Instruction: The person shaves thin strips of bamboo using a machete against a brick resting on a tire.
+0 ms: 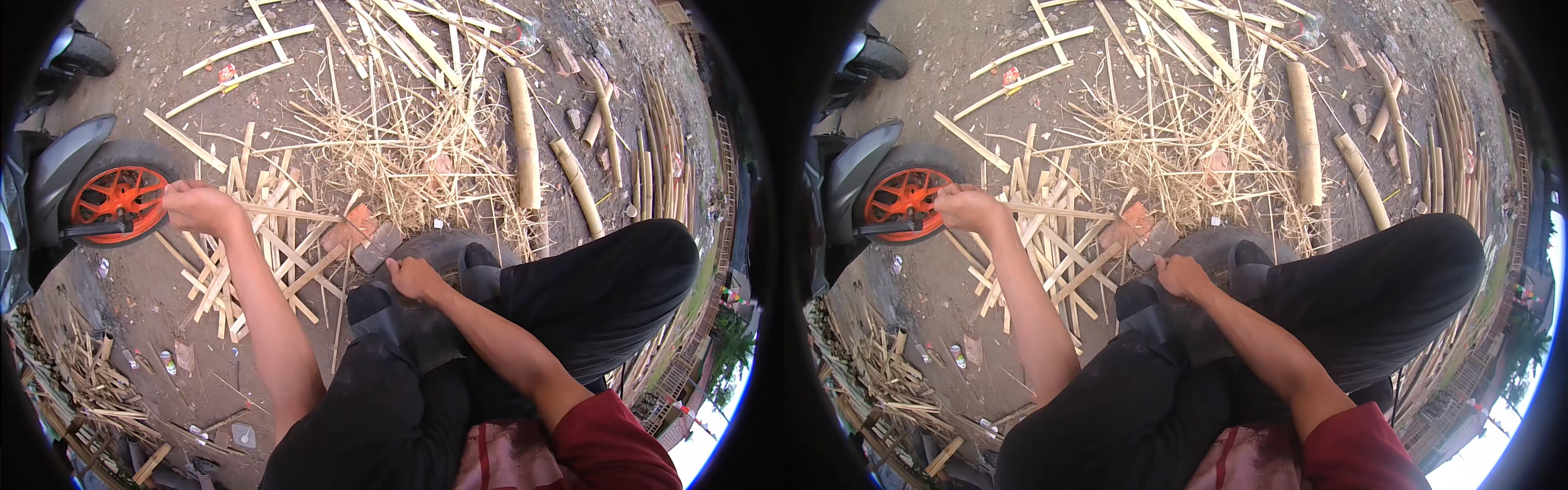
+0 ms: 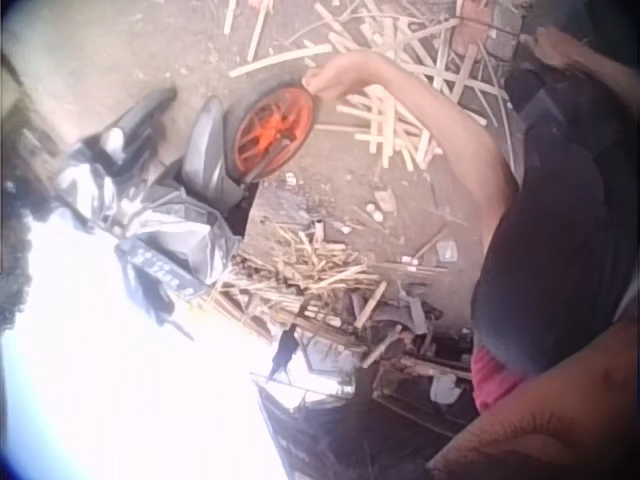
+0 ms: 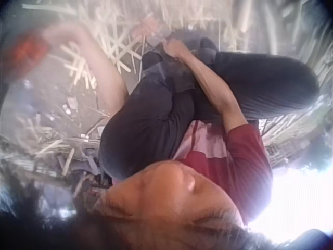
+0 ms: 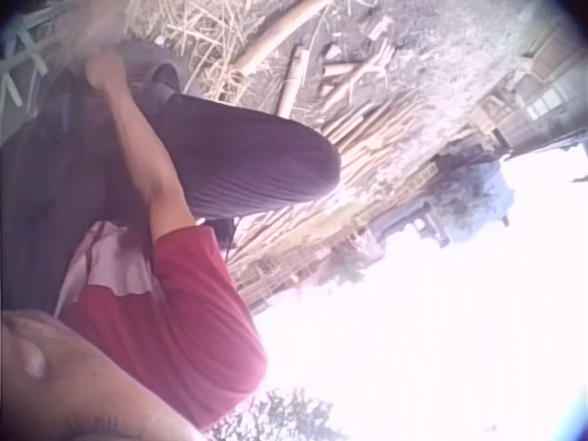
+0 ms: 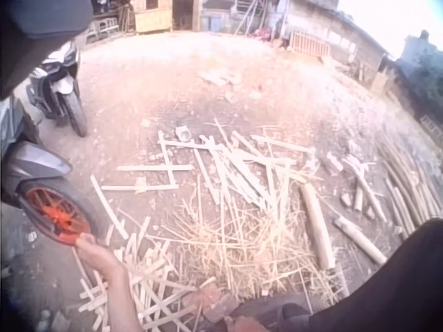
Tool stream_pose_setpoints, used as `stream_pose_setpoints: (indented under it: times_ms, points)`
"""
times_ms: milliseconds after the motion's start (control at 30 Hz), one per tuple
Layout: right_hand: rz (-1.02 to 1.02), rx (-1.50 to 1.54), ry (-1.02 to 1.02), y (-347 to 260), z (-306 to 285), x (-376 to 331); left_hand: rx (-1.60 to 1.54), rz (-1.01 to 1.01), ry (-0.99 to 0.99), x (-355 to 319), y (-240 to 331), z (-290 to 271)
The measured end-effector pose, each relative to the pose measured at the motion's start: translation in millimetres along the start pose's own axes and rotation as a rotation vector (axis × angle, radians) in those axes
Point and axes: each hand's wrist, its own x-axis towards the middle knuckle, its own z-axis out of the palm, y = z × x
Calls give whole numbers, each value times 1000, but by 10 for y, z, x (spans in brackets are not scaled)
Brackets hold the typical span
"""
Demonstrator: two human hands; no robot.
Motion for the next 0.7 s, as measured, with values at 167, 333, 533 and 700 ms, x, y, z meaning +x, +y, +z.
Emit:
stream_pose_setpoints:
  times_ms: [167,333,533,700]
  points:
    - [-135,37,43,-500,-327,-25,4,28,42,34,-90,-117]
    - [-70,-162,50,232,104,100,-48,-52,13,-43,-34,7]
    - [-28,61,-47,-685,-571,-206,-6,45,32,-17,-22,-91]
    - [34,145,-38,-287,-108,-116,-85,-36,-7,-45,-62,-124]
